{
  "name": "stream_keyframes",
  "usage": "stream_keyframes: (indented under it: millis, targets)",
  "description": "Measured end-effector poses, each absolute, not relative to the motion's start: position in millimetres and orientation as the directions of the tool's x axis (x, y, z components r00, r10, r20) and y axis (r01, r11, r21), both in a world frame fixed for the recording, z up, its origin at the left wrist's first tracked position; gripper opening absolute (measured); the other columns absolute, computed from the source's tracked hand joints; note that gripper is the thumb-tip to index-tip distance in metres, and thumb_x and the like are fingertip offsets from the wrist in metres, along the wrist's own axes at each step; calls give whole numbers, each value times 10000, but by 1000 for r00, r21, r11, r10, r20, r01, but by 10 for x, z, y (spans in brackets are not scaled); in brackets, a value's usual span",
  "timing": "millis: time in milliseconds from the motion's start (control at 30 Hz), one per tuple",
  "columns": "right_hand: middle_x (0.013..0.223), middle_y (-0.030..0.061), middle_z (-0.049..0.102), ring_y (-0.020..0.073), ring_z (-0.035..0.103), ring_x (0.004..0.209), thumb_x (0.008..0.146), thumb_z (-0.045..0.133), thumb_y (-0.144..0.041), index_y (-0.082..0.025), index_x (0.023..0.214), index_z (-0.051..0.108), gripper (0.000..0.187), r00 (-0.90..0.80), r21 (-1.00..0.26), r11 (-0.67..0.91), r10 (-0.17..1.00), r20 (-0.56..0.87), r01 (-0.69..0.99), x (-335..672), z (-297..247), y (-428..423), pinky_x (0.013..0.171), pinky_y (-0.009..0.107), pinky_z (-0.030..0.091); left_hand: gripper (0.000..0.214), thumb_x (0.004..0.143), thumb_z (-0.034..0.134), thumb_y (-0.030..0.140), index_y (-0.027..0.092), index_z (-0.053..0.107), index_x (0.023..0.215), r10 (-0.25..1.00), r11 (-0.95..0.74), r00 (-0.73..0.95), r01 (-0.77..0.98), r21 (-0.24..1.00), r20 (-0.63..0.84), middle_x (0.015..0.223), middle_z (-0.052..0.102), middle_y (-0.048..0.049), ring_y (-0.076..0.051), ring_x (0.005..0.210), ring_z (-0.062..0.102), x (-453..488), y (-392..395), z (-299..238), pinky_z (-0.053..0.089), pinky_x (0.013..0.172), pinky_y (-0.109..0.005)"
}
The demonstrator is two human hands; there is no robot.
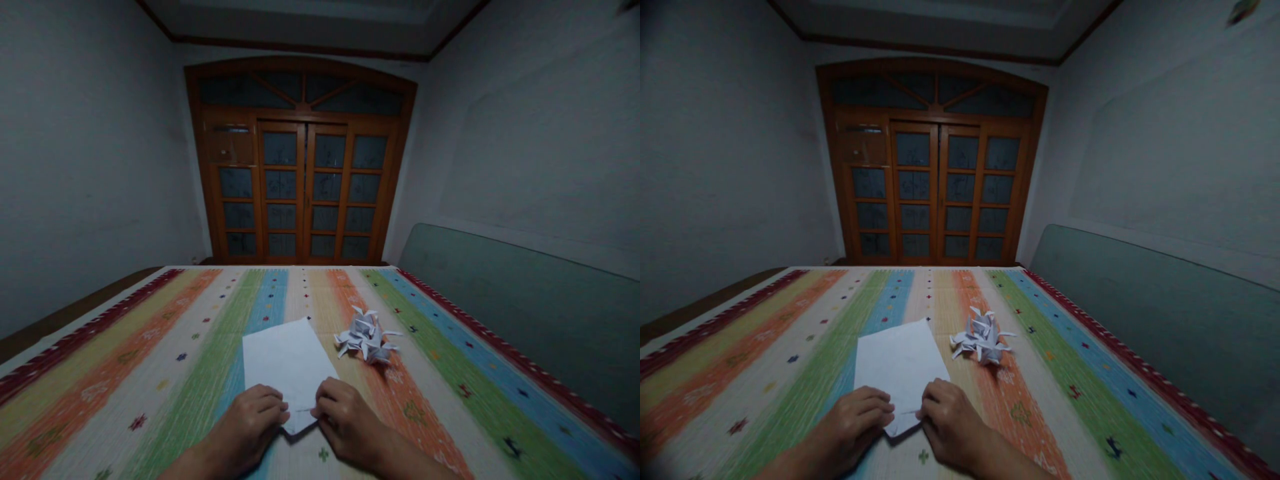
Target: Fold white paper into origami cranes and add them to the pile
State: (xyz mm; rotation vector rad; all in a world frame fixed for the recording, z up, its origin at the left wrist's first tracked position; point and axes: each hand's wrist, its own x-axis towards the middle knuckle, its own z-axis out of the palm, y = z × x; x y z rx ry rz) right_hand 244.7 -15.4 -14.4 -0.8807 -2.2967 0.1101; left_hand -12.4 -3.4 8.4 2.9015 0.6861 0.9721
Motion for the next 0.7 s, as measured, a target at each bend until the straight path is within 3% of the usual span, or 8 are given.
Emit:
stream_keyframes:
  millis: [100, 200, 333, 500, 600, 700]
  targets:
    - [875, 67, 665, 207, 626, 805, 840, 681, -162, -194, 863, 686, 40, -585, -349, 757, 651, 484, 553, 2463, -110, -185, 695, 290, 454, 246, 887, 564, 52, 215, 700, 1013, 452, -892, 751, 379, 246, 483, 997, 799, -75, -243, 985, 721, -121, -85, 237, 601, 885, -387]
    - [872, 73, 676, 211, 627, 804, 842, 706, -177, -189, 848, 696, 17, -596, -340, 752, 656, 464, 564, 2465, -84, -201, 697, 296, 450, 261, 803, 669, 87, 213, 681, 1031, 492, -870, 774, 419, 260, 399, 1101, 758, -82, -276, 1052, 672, -145, -142, 352, 576, 942, -428]
    - [881, 69, 674, 207, 621, 798, 863, 712, -192, -189, 872, 703, 13, -602, -321, 754, 653, 459, 572, 2468, -89, -204, 691, 295, 441, 184, 840, 731, 193, 192, 674, 1016, 479, -874, 800, 472, 114, 361, 1036, 730, -112, -311, 986, 649, -127, -180, 306, 584, 888, -467]
    - [910, 67, 663, 205, 618, 795, 870, 704, -188, -195, 899, 700, 31, -609, -323, 744, 666, 431, 585, 2483, -99, -205, 680, 292, 431, 154, 960, 562, 100, 177, 668, 1041, 447, -869, 800, 494, -15, 401, 945, 707, -109, -270, 871, 638, -60, -197, 154, 582, 803, -409]
    - [920, 69, 661, 203, 612, 803, 884, 690, -184, -192, 894, 687, 13, -608, -323, 742, 668, 429, 588, 2483, -104, -195, 681, 291, 422, 105, 952, 595, 114, 178, 672, 983, 468, -867, 789, 497, 35, 399, 920, 690, -100, -259, 843, 625, -37, -217, 131, 556, 756, -374]
    - [897, 65, 662, 200, 599, 802, 896, 673, -172, -188, 873, 671, 29, -620, -325, 753, 657, 429, 572, 2473, -105, -174, 674, 291, 405, 29, 920, 668, 156, 183, 679, 921, 558, -826, 741, 539, 164, 374, 913, 682, -87, -254, 845, 628, -14, -238, 130, 526, 732, -346]
